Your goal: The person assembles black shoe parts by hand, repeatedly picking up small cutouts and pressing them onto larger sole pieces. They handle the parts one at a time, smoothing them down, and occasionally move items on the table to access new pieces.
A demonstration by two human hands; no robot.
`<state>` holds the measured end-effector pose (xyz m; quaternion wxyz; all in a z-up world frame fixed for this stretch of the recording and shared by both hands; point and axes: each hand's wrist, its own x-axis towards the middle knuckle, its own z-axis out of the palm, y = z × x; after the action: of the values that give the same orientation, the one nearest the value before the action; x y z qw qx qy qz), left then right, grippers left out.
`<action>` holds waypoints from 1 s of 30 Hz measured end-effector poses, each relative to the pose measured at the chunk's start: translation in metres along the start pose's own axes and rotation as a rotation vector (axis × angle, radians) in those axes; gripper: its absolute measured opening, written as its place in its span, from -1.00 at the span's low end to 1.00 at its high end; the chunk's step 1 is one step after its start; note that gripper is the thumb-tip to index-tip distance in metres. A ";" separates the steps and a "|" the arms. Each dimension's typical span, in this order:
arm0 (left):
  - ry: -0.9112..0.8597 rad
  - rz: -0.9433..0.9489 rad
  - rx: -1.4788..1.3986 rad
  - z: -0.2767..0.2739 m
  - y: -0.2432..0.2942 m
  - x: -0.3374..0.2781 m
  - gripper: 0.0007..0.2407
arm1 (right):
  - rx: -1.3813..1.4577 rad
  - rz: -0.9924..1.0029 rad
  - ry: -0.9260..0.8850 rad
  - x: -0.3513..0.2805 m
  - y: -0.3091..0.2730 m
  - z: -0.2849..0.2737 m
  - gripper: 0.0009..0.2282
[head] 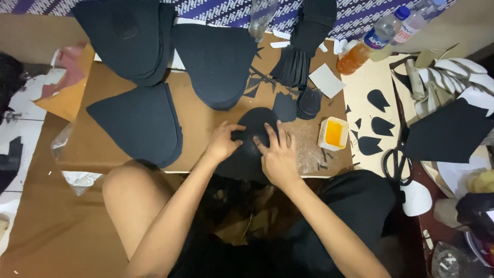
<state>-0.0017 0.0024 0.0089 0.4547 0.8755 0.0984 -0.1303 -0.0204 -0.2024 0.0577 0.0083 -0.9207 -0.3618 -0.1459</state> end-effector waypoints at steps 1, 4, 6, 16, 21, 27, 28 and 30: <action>0.001 0.000 0.004 0.001 0.001 -0.003 -0.64 | 0.002 0.002 0.003 -0.001 -0.003 0.003 -0.61; 0.001 0.007 -0.013 -0.001 0.001 -0.002 -0.64 | 0.011 -0.019 0.022 0.001 -0.005 0.011 -0.64; 0.012 0.018 -0.019 0.004 -0.005 0.003 -0.65 | 0.031 -0.022 -0.015 -0.008 0.000 0.012 -0.60; 0.019 0.043 0.015 0.000 -0.001 0.001 -0.64 | 0.027 -0.087 -0.065 -0.021 -0.010 -0.003 -0.61; 0.010 0.035 -0.012 0.006 -0.012 0.008 -0.65 | 0.018 -0.053 -0.070 -0.016 -0.001 -0.003 -0.59; 0.000 0.012 -0.038 -0.001 -0.003 -0.001 -0.64 | 0.004 0.079 -0.048 -0.006 0.013 0.013 -0.56; -0.005 0.014 -0.039 -0.001 -0.004 0.001 -0.64 | 0.001 0.083 -0.050 -0.010 0.010 0.010 -0.56; -0.011 0.009 -0.008 0.002 -0.007 0.004 -0.64 | -0.045 0.083 -0.088 -0.018 0.004 0.004 -0.59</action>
<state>-0.0004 0.0056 0.0010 0.4594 0.8733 0.0926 -0.1328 -0.0296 -0.2166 0.0488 -0.0224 -0.9405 -0.3198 -0.1129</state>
